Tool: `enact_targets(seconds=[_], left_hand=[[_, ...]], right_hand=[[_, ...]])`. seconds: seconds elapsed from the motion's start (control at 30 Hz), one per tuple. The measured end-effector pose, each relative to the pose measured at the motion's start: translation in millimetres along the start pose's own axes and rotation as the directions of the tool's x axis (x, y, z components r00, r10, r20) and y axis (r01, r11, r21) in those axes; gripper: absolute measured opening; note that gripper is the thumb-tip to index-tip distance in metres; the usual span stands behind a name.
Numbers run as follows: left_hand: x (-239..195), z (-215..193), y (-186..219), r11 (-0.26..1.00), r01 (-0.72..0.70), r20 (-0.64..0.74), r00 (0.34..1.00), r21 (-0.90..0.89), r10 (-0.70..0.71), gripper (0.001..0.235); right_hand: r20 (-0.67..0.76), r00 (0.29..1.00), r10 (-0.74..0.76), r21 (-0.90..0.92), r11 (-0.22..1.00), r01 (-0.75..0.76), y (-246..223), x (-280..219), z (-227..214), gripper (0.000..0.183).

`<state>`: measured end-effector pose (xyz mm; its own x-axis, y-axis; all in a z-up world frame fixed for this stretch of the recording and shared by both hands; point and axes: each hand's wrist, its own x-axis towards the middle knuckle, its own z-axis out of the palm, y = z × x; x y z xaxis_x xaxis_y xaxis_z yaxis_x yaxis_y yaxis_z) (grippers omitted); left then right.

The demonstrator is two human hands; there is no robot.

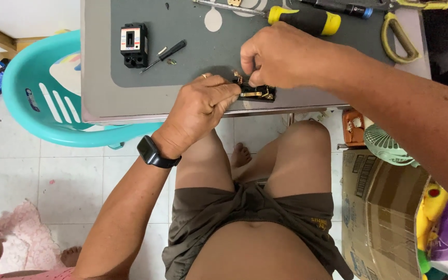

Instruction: The person sits on the floor and repairs a small black electrical component on a table. They use a screwdriver to tighten screws, pliers to adjust internal parts, and a small knife to scrape or clean surfaces. The person handles wires and small metal pieces during the process.

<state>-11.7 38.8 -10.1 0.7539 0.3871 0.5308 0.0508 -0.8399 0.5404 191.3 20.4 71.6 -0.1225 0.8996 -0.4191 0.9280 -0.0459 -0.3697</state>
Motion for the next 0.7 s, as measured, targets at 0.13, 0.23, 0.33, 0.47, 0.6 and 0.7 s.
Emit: enact_targets(seconds=[0.13, 0.23, 0.33, 0.47, 0.6, 0.7], left_hand=[[1, 1, 1, 0.999, -0.022, -0.015, 1.0, 0.037, 0.022, 0.014], [1, 6, 3, 0.996, -0.021, -0.031, 0.999, 0.084, 0.024, 0.016], [1, 9, 6, 0.993, -0.001, -0.066, 0.998, 0.122, 0.009, 0.008], [0, 11, 8, 0.986, 0.0, -0.093, 0.996, 0.17, 0.016, 0.009], [0, 13, 8, 0.98, 0.006, -0.096, 0.995, 0.199, 0.013, 0.007], [-1, 13, 9, 0.979, 0.028, -0.1, 0.995, 0.203, -0.008, 0.009]], right_hand=[[-0.058, 0.993, -0.1, -0.02, 0.995, 0.099, 9, 1, 8, 0.006], [-0.082, 0.984, -0.159, -0.043, 0.987, 0.156, 9, 2, 9, 0.007], [-0.041, 0.998, -0.056, -0.052, 0.997, 0.054, 5, 2, 7, 0.005], [-0.099, 0.992, -0.077, -0.034, 0.997, 0.074, 12, 7, 13, 0.017], [-0.227, 0.972, -0.064, -0.035, 0.998, 0.057, 28, 16, 32, 0.03], [-0.276, 0.96, -0.052, 0.04, 0.997, 0.065, 19, -2, 30, 0.05]])
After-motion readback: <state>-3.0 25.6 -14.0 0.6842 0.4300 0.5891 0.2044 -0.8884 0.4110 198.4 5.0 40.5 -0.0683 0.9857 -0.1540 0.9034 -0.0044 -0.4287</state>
